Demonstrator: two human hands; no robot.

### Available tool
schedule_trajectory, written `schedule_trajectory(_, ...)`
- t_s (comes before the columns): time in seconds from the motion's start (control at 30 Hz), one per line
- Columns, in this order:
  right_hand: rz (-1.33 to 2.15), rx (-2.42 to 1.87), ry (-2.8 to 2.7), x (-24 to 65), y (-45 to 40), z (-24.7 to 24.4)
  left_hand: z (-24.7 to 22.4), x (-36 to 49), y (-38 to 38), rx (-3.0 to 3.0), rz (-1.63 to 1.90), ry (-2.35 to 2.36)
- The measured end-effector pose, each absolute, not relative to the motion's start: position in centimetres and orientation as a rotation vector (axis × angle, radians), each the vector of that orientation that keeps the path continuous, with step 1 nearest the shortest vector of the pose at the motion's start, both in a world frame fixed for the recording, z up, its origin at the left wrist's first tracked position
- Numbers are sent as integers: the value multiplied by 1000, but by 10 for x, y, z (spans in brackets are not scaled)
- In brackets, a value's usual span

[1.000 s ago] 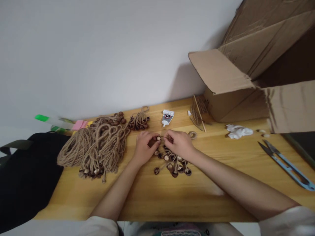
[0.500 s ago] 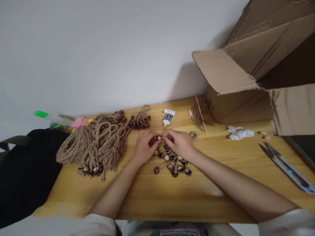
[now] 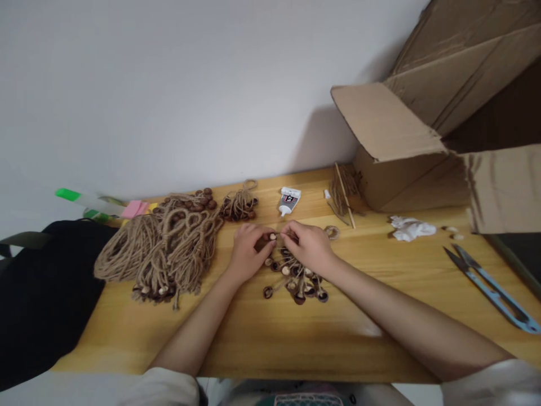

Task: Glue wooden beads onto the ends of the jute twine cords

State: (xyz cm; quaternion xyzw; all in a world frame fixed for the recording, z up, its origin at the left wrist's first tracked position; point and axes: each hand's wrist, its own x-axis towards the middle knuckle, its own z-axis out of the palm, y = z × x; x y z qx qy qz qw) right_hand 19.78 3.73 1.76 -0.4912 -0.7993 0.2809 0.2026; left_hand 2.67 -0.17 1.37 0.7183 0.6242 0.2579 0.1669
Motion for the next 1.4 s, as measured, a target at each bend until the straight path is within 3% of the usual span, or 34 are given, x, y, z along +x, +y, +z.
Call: schedule_trajectory(1.4,756,-1359,-2245,198,37,16,14,26,-2,2056,728,1764)
